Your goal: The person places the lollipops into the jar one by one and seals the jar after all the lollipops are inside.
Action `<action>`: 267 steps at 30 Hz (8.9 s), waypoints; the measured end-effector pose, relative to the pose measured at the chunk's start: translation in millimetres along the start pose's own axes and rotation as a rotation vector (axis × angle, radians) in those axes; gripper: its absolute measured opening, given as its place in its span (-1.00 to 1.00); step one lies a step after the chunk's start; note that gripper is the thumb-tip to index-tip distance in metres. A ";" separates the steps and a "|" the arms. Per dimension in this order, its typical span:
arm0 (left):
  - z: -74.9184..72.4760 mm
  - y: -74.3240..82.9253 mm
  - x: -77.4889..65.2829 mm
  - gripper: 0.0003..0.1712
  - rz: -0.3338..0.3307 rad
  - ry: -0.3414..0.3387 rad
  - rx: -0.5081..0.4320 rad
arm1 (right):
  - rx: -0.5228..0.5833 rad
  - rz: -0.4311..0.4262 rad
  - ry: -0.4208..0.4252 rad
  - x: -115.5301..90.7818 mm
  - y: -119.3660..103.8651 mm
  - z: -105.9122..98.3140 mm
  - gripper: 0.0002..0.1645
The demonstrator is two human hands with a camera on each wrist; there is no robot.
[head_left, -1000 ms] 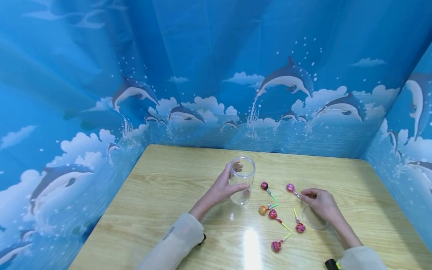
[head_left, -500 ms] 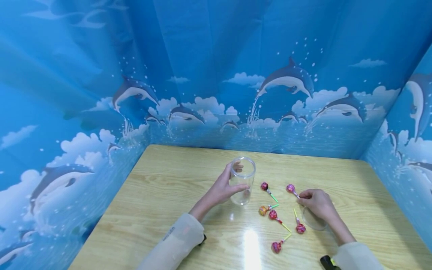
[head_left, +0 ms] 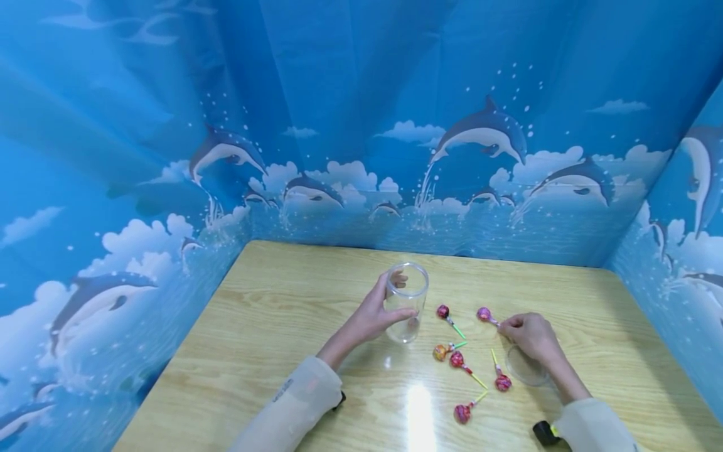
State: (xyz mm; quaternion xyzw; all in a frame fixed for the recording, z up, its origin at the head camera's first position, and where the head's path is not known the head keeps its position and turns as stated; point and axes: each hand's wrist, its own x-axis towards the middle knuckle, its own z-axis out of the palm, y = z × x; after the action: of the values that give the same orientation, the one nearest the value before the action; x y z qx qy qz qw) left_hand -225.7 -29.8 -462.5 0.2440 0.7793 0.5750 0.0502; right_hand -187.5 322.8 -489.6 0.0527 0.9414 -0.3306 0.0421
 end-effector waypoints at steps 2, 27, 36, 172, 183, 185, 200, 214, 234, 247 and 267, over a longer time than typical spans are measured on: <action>-0.1 -0.3 0.6 0.05 0.002 0.001 0.004 | 0.029 0.007 0.010 1.0 0.5 -0.6 -0.69; -1.3 2.8 -0.7 0.01 -0.017 -0.013 -0.010 | 1.091 -0.021 -0.011 -24.2 -28.1 -45.2 -0.83; -2.6 3.5 -0.7 0.01 -0.026 -0.018 -0.007 | 1.208 -0.103 -0.038 -31.7 -46.6 -54.2 -0.81; -1.9 3.2 -1.8 0.05 -0.038 -0.027 -0.004 | 0.475 -0.194 0.156 -26.8 -81.6 -20.0 -0.46; -2.5 1.2 -1.4 0.05 -0.028 -0.026 0.003 | 0.498 -0.125 0.101 -22.2 -61.5 -8.2 -0.46; -2.4 0.6 -1.5 0.05 -0.029 -0.026 0.002 | 0.491 -0.115 0.082 -21.0 -59.0 -4.9 -0.45; -2.2 0.5 -1.3 0.03 -0.029 -0.021 0.005 | 0.369 -0.119 -0.040 -11.7 -51.7 21.0 -0.52; -2.1 0.7 -0.9 0.07 -0.045 -0.024 0.014 | 0.258 -0.085 -0.075 -2.9 -54.0 47.5 -0.61; -2.3 2.2 -1.5 0.09 -0.043 -0.026 0.011 | 0.053 -0.102 -0.031 1.3 -63.0 56.7 -0.77; -2.5 1.3 -1.4 0.07 -0.048 -0.024 0.014 | 0.070 -0.042 -0.010 2.0 -65.2 58.4 -0.90; -2.3 1.3 -0.8 0.07 -0.035 -0.023 0.021 | 0.567 0.116 0.012 -10.2 -69.2 27.7 -0.63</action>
State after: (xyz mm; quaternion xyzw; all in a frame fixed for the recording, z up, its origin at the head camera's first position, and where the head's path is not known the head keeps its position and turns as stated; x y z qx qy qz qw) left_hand -225.4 -31.8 -460.7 0.2375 0.7888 0.5630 0.0667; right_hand -185.0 251.0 -467.2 0.1182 0.8069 -0.5774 0.0389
